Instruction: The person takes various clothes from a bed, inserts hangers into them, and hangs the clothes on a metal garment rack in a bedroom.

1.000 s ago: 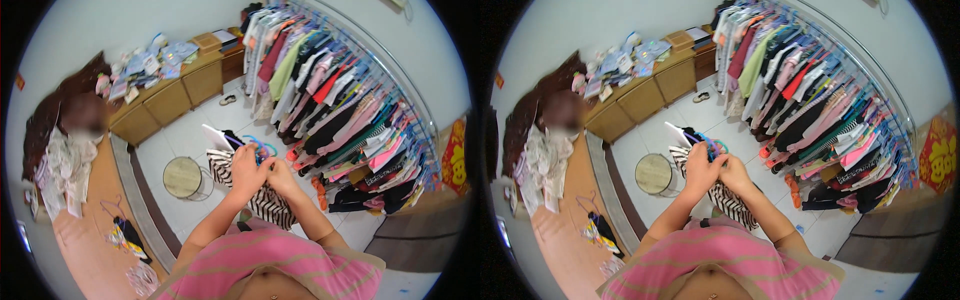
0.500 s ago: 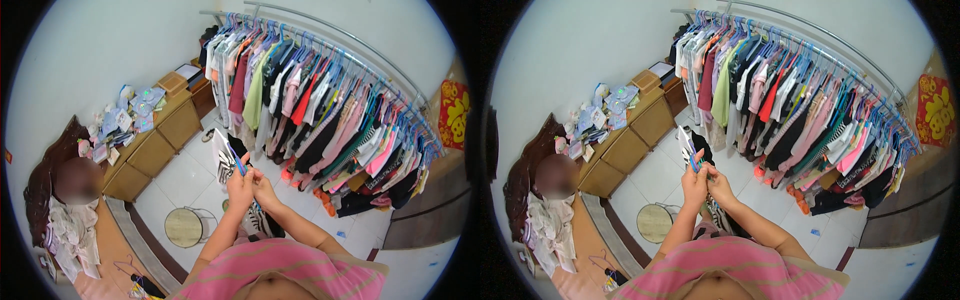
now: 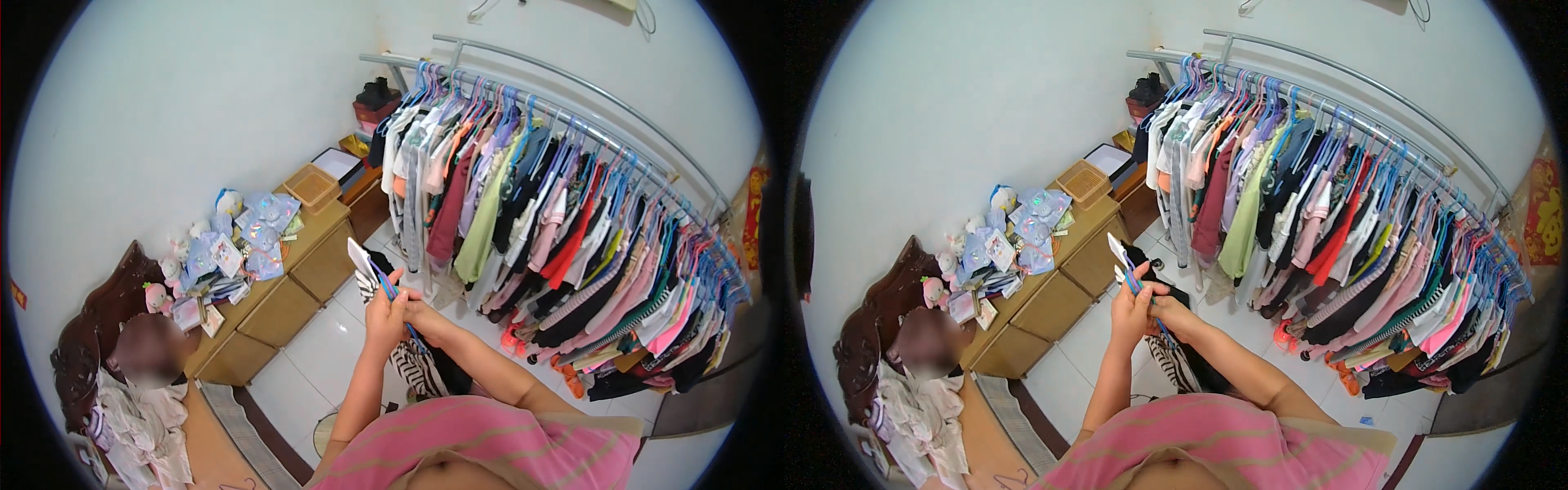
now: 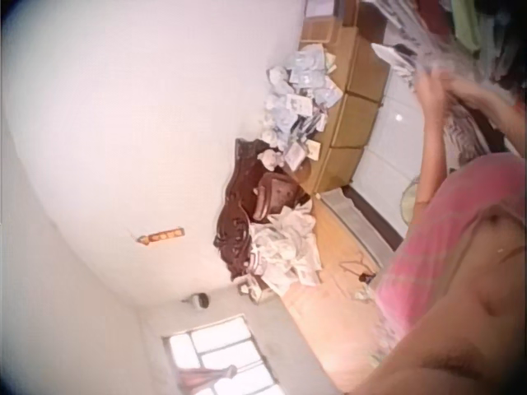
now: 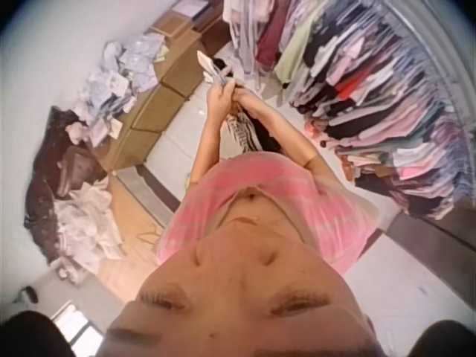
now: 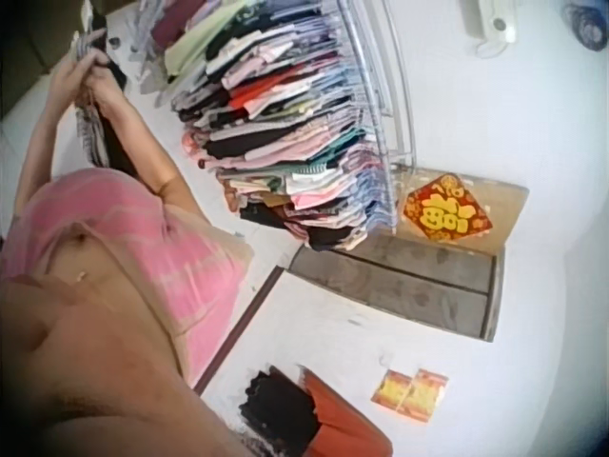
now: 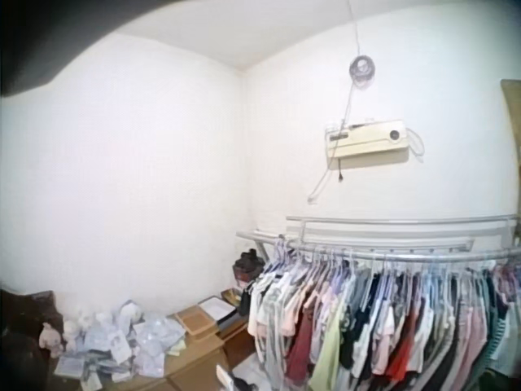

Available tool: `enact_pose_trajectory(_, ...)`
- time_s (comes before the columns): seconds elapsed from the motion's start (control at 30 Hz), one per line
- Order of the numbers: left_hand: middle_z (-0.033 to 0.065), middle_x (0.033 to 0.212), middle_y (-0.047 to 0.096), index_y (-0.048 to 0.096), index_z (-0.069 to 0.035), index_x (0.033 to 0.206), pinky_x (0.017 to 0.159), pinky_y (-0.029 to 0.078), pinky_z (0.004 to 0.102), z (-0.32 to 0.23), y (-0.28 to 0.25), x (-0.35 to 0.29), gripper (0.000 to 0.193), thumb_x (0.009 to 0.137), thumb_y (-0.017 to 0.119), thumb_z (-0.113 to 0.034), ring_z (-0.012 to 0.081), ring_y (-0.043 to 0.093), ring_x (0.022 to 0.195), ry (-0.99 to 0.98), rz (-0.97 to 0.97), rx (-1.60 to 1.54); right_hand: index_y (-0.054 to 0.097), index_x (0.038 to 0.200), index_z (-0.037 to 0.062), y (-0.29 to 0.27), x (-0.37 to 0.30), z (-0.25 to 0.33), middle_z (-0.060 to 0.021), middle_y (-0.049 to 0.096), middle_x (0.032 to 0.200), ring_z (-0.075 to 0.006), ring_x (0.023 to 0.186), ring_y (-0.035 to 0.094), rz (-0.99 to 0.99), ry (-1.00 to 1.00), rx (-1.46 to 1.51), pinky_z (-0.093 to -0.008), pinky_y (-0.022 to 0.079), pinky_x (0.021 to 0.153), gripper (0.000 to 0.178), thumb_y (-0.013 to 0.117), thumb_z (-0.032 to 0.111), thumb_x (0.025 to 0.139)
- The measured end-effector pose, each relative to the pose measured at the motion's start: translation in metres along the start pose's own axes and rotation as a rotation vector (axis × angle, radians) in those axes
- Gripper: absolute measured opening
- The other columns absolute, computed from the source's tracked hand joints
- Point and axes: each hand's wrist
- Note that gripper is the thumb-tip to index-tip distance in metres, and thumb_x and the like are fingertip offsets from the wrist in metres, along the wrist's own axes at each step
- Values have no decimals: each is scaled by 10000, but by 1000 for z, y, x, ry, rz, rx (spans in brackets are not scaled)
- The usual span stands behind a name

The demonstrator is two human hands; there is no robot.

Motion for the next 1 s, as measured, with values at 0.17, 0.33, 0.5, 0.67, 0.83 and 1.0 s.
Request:
enact_pose_trajectory(0.17, 138, 1252, 520, 288, -18, 1360, 911, 410, 294, -14, -32, 63, 575, 835, 524, -8, 213, 526, 1102, 93, -130, 232, 577, 778, 81, 8, 84, 29, -11, 540, 655, -101, 534, 494, -33, -101, -17, -226, 366, 474, 216, 477, 233, 895)
enact_pose_trajectory(0.33, 138, 1200, 554, 263, -49, 1385, 843, 451, 296, -3, -65, 130, 608, 839, 531, -28, 204, 572, 1019, 107, -308, 389, 598, 822, 52, 2, 179, 56, -2, 544, 667, -83, 533, 481, 16, -166, 21, -224, 370, 477, 208, 504, 219, 901)
enact_pose_trajectory(0.5, 161, 1156, 543, 391, -42, 1327, 880, 425, 331, 30, -102, 210, 521, 856, 575, -166, 238, 541, 1041, 219, -409, 732, 610, 922, 18, -18, 263, 117, -23, 570, 702, -96, 547, 514, 27, -155, -1, -233, 416, 503, 261, 519, 262, 899)
enact_pose_trajectory(0.67, 195, 1240, 487, 384, 3, 1309, 921, 389, 352, 74, -131, 280, 550, 868, 562, -274, 296, 492, 1120, -8, -203, 474, 573, 961, 0, -36, 338, 164, -91, 610, 753, -167, 599, 592, -55, -136, 147, -264, 485, 559, 266, 523, 254, 900)
enact_pose_trajectory(0.83, 93, 1347, 390, 265, -54, 1402, 1008, 280, 292, 93, -140, 347, 554, 963, 373, -373, 183, 371, 1220, -328, -56, -180, 548, 988, 7, -55, 390, 209, -90, 611, 765, -168, 603, 600, -183, -220, 301, -283, 489, 536, 250, 493, 243, 925)
enact_pose_trajectory(1.0, 112, 1355, 394, 336, 18, 1353, 1043, 237, 297, 125, -168, 437, 557, 963, 378, -377, 202, 332, 1266, -188, 261, -180, 537, 988, 1, -85, 445, 257, -112, 617, 781, -193, 615, 600, -324, -343, 260, -298, 478, 535, 278, 484, 268, 931)
Point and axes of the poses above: each hand's wrist, its own x-axis towards the middle knuckle, its own y-axis out of the palm, z = x × y
